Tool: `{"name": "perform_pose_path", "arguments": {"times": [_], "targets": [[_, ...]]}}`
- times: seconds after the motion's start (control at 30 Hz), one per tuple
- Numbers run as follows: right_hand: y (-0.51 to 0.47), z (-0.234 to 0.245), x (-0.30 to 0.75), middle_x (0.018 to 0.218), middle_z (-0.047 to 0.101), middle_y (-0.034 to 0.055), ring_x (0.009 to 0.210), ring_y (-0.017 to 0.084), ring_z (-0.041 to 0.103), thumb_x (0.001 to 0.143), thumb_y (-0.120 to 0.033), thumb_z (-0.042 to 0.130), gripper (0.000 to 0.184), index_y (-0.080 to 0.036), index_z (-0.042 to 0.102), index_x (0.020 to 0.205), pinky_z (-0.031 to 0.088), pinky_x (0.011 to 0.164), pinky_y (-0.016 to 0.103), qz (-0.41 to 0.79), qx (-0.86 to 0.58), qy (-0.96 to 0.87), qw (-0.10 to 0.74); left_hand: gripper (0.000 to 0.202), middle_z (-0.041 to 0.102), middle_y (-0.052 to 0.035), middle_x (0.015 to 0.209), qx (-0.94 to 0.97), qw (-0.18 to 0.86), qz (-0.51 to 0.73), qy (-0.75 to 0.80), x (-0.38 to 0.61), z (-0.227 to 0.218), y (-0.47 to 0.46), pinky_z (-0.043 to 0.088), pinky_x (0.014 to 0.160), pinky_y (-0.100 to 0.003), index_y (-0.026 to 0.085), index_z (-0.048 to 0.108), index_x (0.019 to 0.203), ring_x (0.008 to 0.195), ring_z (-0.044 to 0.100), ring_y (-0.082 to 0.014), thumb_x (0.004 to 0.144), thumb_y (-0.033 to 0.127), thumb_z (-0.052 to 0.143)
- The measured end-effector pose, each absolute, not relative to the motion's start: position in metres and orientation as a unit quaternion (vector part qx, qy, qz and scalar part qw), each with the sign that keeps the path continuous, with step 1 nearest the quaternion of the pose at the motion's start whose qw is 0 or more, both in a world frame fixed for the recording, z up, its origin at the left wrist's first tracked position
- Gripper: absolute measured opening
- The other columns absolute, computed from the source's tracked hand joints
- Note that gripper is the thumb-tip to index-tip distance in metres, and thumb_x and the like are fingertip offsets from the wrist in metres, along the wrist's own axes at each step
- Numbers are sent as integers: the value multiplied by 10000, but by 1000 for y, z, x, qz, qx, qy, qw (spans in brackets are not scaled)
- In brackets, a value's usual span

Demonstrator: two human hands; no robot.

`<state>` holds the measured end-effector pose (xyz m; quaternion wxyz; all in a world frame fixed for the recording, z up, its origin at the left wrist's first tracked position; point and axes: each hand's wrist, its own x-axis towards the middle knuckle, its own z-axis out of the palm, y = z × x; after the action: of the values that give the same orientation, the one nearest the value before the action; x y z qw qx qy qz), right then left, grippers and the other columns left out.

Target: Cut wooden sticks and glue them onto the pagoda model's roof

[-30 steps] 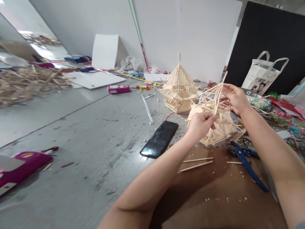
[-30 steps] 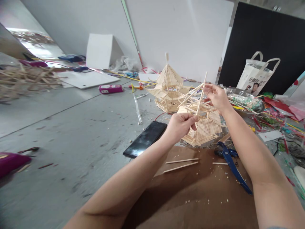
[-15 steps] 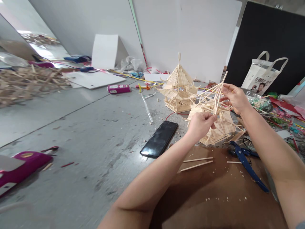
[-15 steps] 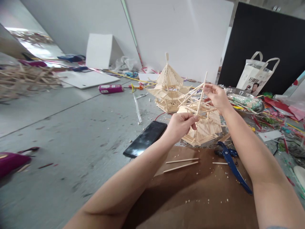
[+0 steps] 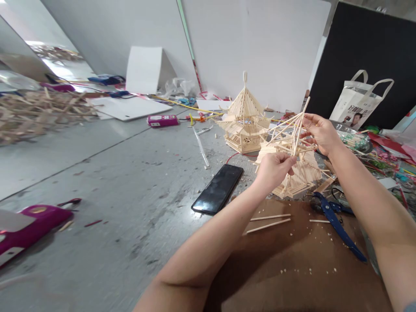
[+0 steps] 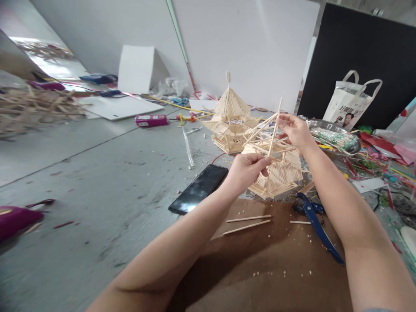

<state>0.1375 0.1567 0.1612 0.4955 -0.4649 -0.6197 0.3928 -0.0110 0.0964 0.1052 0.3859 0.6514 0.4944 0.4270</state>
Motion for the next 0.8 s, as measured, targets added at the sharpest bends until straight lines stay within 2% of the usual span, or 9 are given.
{"name": "perform_pose_path", "arguments": {"times": [0.33,0.8], "targets": [[155,163,137,919,576,12,553,60,527,659,-465,621,331,-236,570,893,416,410,176,401,-462,-621,490,345,345,46,335,651,391,434,485,-11,108,94,192,392,-218,150,564,478,355,251,-44,722,388,509],[153,164,137,926,566,11,567,56,535,675,-451,601,319,-227,564,899,422,433,170,400,-468,-617,490,324,402,35,368,662,378,427,486,-12,111,91,207,422,-227,141,588,502,374,266,-50,727,358,504]]}}
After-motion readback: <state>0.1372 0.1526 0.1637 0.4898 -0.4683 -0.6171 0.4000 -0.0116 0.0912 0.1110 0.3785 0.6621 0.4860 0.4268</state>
